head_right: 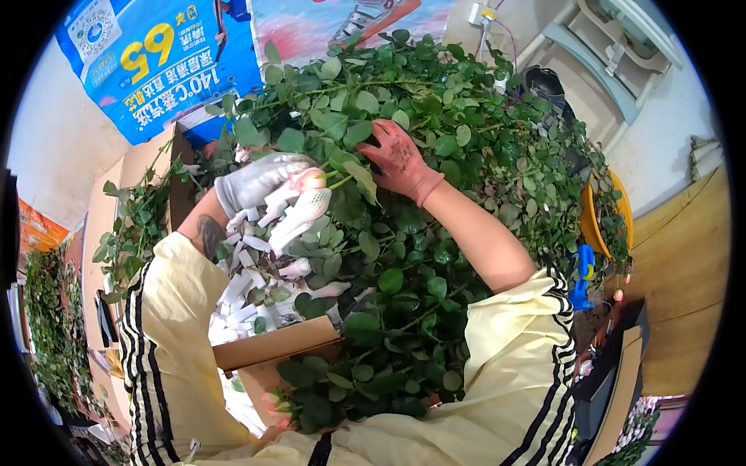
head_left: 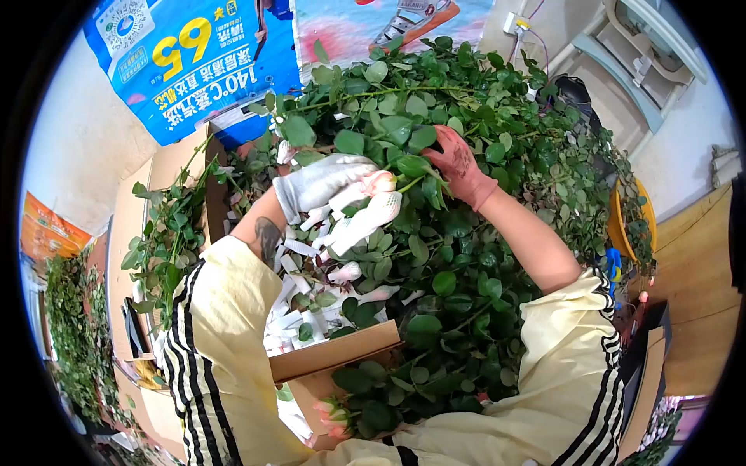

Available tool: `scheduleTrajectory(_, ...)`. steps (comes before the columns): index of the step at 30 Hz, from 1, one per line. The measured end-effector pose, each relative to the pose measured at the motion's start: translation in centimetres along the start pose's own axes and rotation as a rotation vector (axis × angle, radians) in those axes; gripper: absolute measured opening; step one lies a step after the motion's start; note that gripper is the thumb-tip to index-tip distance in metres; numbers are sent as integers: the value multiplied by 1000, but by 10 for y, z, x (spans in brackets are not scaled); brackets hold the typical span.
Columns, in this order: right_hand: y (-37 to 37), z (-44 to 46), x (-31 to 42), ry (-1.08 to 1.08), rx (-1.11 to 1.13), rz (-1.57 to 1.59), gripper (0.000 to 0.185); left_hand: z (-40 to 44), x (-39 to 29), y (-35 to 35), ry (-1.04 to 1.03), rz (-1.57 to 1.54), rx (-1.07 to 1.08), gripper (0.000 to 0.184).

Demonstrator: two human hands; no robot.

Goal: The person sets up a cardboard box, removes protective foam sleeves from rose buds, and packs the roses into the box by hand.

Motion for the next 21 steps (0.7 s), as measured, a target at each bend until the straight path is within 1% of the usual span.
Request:
scheduleTrajectory(1,1,3,2,8,-38,57,56,-8,27,-15,451,-457,109,31)
scheduleTrajectory(2,4,4,4,9,-108,101,51,-2,19,-13,400,-419,63,33)
scheduleTrajectory(3,2,6,5,13,-114,101,51,3,9,-9,348,-380,18,35)
scheduleTrajectory(4,0,6,7,42,-84,86,47,3,12,-12,498,-461,27,37)
scheduleTrajectory(5,-3,6,7,67,-54,68,44,4,11,-13,493,-457,30,37)
scheduleTrajectory(6,-13,7,3,96,-57,34,40,5,12,-18,527,-564,44,37)
scheduleTrajectory(7,-14,3,-1,92,-60,27,40,5,14,-25,562,-671,60,38)
scheduleTrajectory(8,-10,4,-3,66,-79,64,41,7,16,-22,501,-615,14,39)
scheduleTrajectory(9,-4,5,-3,40,-98,101,41,4,20,-25,497,-611,21,39)
scheduleTrajectory(11,5,7,5,48,-120,76,41,-16,62,-1,711,-555,-511,33)
scheduleTrajectory(12,12,5,9,57,-133,54,41,-13,69,8,610,-363,-631,35)
scheduleTrajectory(13,18,3,11,52,-136,45,41,-16,71,5,554,53,-420,51)
scheduleTrajectory(15,27,4,3,-64,-115,136,40,-23,70,-24,637,442,-51,68)
scheduleTrajectory(16,16,-5,-4,109,-217,-49,39,-30,75,-35,789,585,123,74)
scheduleTrajectory(17,27,-4,-8,81,-232,-22,31,-28,60,-33,865,603,243,66)
scheduleTrajectory(18,38,-6,-30,-351,-279,613,27,-32,66,-30,939,512,166,61)
scheduleTrajectory(19,47,-7,-32,-200,-287,379,25,-36,76,-30,1006,414,89,56)
scheduleTrajectory(21,66,-14,-35,69,-395,-139,22,-45,115,-30,1026,507,37,48)
Point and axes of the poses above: each hand's wrist, its own z-axis towards the middle knuckle, its own y-axis out of the back of the hand, x = y × z, the point moved 8 cm from there along z, towards the middle knuckle, and after that the axes turned 7 degrees about -x, right-handed, at the moved point
